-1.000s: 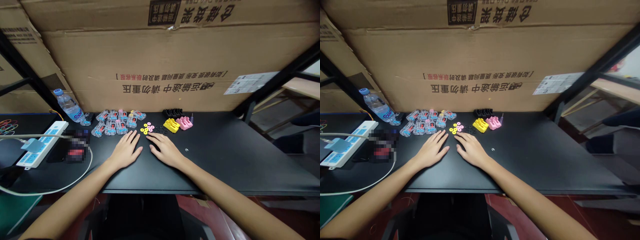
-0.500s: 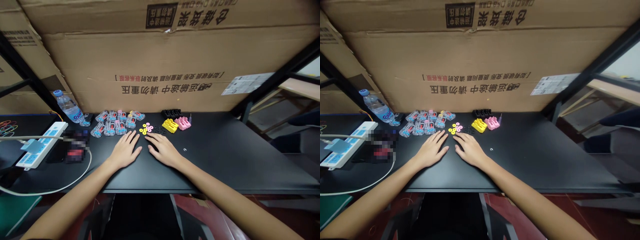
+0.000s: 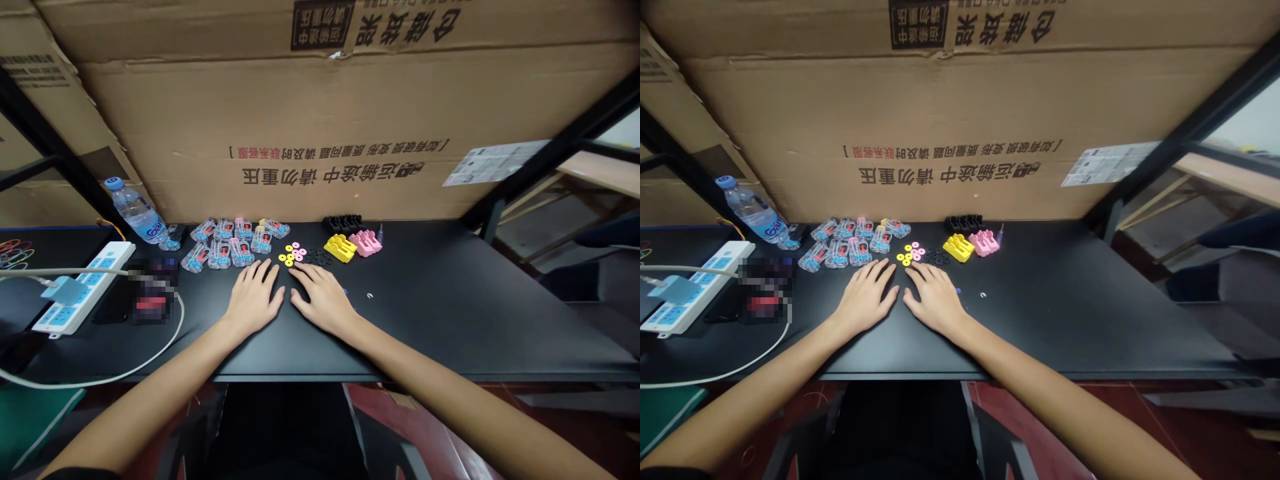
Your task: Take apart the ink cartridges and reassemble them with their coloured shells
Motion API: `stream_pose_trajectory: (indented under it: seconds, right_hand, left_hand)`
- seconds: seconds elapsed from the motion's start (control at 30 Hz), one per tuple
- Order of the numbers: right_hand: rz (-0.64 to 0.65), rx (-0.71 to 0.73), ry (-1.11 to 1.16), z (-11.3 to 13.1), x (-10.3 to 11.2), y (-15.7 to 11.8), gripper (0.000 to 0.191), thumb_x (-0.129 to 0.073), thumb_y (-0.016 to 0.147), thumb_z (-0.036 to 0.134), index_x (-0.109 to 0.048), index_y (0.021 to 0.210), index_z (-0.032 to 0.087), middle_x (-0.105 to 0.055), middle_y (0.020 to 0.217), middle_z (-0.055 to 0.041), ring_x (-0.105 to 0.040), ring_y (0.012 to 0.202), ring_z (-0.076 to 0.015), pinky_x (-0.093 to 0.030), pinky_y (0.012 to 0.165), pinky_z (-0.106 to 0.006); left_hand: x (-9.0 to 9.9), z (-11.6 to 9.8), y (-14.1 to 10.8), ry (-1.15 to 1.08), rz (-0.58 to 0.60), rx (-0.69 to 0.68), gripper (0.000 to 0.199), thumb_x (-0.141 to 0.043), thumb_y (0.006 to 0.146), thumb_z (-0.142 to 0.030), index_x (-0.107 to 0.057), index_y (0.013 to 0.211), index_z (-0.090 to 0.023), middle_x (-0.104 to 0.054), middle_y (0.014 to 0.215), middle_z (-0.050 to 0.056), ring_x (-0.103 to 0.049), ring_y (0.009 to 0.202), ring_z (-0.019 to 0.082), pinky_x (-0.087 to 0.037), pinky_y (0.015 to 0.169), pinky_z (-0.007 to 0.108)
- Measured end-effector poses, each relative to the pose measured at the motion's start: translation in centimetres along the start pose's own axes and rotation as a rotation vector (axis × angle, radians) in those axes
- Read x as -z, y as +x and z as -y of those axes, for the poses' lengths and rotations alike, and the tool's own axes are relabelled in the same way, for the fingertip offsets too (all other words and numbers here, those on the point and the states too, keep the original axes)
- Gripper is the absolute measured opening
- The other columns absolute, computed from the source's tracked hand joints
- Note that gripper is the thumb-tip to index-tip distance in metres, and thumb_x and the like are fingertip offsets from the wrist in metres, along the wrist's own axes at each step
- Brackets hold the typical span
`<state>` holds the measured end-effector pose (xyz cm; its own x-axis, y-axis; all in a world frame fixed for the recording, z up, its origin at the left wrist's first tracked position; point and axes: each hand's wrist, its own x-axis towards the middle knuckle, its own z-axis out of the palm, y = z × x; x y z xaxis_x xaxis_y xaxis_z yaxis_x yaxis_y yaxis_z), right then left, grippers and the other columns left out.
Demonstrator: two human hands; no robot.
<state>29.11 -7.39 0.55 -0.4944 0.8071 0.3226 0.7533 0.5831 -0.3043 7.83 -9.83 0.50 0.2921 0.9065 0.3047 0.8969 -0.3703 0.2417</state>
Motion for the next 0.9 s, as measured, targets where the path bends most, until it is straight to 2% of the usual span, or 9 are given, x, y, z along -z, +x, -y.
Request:
stream_pose_trajectory:
  seconds: [0.17,0.27,0.37,0.47,0.57,0.63,0.77,0.9]
  right_hand:
    - [0.014,-0.006,0.030,-0.2,0.1,0.0,0.049,-0.058,0.102,0.032,-0.069,0.147,0.017,-0.065,0.157,-0.0190,-0.059,0.145,-0.0395,-0.048,0.120,-0.063]
    - [-0.022,-0.004,0.156,-0.4,0.4,0.0,0.044,-0.059,0.101,0.031,-0.073,0.140,0.017,-0.069,0.150,-0.0188,-0.061,0.141,-0.0386,-0.048,0.121,-0.063]
    - [-0.138,-0.012,0.451,-0.8,1.1,0.3,0.037,-0.056,0.104,0.035,-0.075,0.134,0.023,-0.076,0.140,-0.0132,-0.066,0.135,-0.0327,-0.050,0.121,-0.056]
    - [-0.179,-0.085,0.771,-1.6,1.8,1.0,0.051,-0.039,0.111,0.047,-0.066,0.149,0.026,-0.070,0.152,-0.0112,-0.066,0.139,-0.0303,-0.054,0.117,-0.052]
    - [-0.106,-0.135,0.948,-2.8,2.2,1.8,0.067,-0.020,0.113,0.051,-0.040,0.172,0.025,-0.055,0.169,-0.0131,-0.061,0.148,-0.0317,-0.056,0.115,-0.056]
    - [-0.081,-0.162,1.014,-3.6,2.4,2.2,0.070,-0.022,0.113,0.051,-0.030,0.176,0.023,-0.052,0.171,-0.0146,-0.059,0.151,-0.0326,-0.055,0.116,-0.061]
    - [-0.083,-0.217,1.082,-4.7,2.7,2.4,0.069,-0.027,0.113,0.047,-0.025,0.178,0.025,-0.055,0.169,-0.0141,-0.056,0.154,-0.0306,-0.052,0.120,-0.063]
    - [-0.069,-0.162,0.974,-4.7,2.9,2.3,0.069,-0.033,0.112,0.038,-0.022,0.178,0.026,-0.053,0.170,-0.0118,-0.057,0.154,-0.0292,-0.052,0.121,-0.062]
  left_hand:
    - [0.0,0.2,-0.1,-0.011,0.009,0.003,0.054,-0.049,0.109,-0.044,-0.058,0.157,-0.021,-0.055,0.166,0.015,-0.048,0.155,0.039,-0.041,0.128,0.060]
    - [0.6,0.4,0.1,-0.077,0.008,-0.020,0.050,-0.052,0.109,-0.043,-0.062,0.153,-0.022,-0.057,0.164,0.014,-0.044,0.157,0.038,-0.041,0.129,0.059]
    - [1.7,0.8,0.8,-0.296,-0.029,-0.071,0.043,-0.050,0.110,-0.046,-0.069,0.142,-0.023,-0.068,0.148,0.012,-0.050,0.151,0.035,-0.043,0.127,0.056]
    - [2.8,1.2,1.7,-0.714,-0.131,-0.019,0.051,-0.045,0.111,-0.060,-0.072,0.133,-0.023,-0.075,0.135,0.012,-0.065,0.134,0.031,-0.048,0.122,0.055]
    - [3.4,2.0,2.5,-1.204,-0.152,0.111,0.080,-0.017,0.108,-0.077,-0.060,0.153,-0.027,-0.067,0.155,0.012,-0.065,0.141,0.031,-0.055,0.116,0.054]
    - [3.5,2.8,2.8,-1.397,-0.163,0.195,0.090,-0.004,0.104,-0.082,-0.047,0.165,-0.032,-0.053,0.170,0.008,-0.058,0.151,0.031,-0.055,0.118,0.054]
    - [3.2,4.6,3.0,-1.499,-0.249,0.259,0.093,-0.009,0.101,-0.087,-0.043,0.169,-0.034,-0.046,0.175,0.006,-0.047,0.160,0.031,-0.052,0.123,0.054]
    - [2.9,5.1,3.1,-1.485,-0.237,0.261,0.094,-0.012,0.099,-0.089,-0.045,0.168,-0.033,-0.046,0.175,0.007,-0.047,0.161,0.031,-0.052,0.122,0.053]
